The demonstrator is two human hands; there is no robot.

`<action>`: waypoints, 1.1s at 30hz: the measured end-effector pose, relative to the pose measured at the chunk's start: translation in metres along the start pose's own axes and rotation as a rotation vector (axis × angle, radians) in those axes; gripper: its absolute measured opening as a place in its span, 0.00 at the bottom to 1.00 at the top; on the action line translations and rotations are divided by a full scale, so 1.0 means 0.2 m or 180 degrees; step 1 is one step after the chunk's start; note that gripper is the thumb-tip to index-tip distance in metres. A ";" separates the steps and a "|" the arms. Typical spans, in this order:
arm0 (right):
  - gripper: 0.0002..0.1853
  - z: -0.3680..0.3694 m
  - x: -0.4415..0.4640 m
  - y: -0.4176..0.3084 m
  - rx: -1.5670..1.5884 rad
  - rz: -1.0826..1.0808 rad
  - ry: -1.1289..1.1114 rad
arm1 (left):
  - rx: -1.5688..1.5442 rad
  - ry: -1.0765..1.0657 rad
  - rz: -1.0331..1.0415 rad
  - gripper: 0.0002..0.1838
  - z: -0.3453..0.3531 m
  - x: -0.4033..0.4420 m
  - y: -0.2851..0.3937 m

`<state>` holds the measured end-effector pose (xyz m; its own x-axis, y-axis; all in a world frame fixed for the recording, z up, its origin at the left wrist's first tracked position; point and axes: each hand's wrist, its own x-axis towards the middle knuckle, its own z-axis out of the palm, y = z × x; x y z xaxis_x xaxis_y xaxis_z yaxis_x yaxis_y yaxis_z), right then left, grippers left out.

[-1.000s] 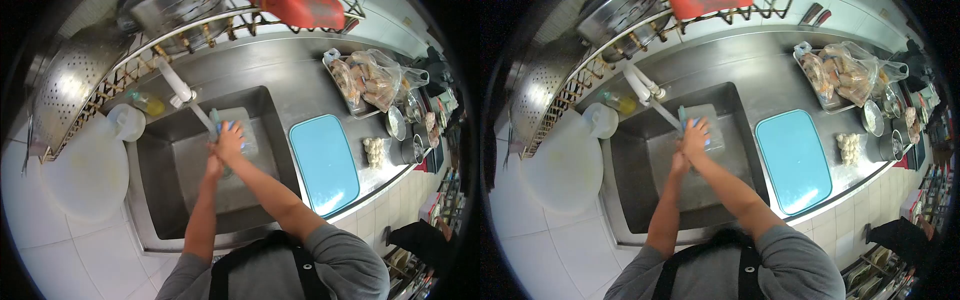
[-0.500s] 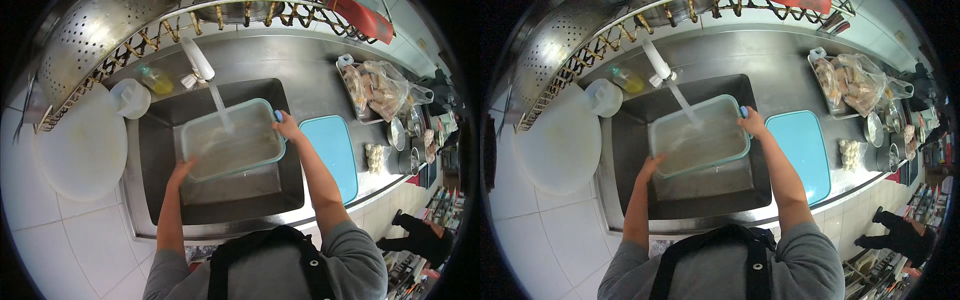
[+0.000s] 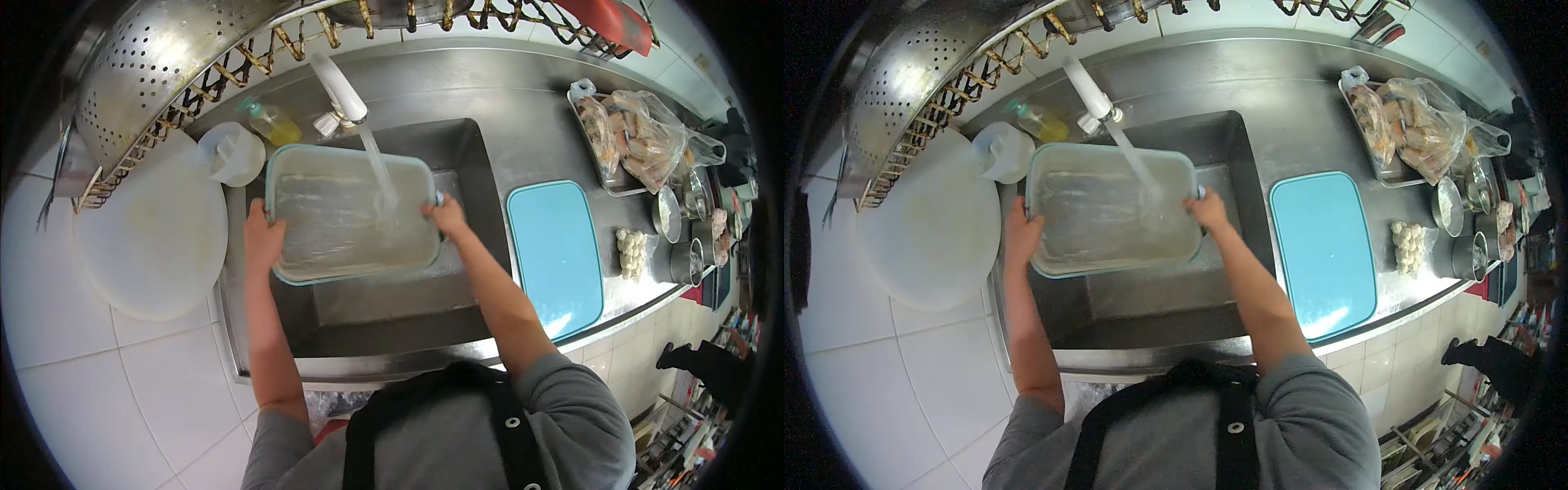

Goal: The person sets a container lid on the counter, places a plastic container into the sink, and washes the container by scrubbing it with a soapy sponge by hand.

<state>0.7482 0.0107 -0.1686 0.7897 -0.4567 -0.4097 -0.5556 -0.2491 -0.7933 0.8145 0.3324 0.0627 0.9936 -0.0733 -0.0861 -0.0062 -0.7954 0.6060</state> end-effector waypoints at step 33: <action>0.25 -0.47 -0.19 0.01 0.0996 -0.0602 0.0092 | -0.2181 -0.1322 -0.0448 0.32 0.70 1.31 -0.21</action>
<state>0.6924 -0.0524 -0.1119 0.8607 -0.4526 -0.2331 -0.2903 -0.0601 -0.9550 1.0600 0.2615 -0.0959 0.8562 -0.3243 -0.4022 0.3197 -0.2789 0.9055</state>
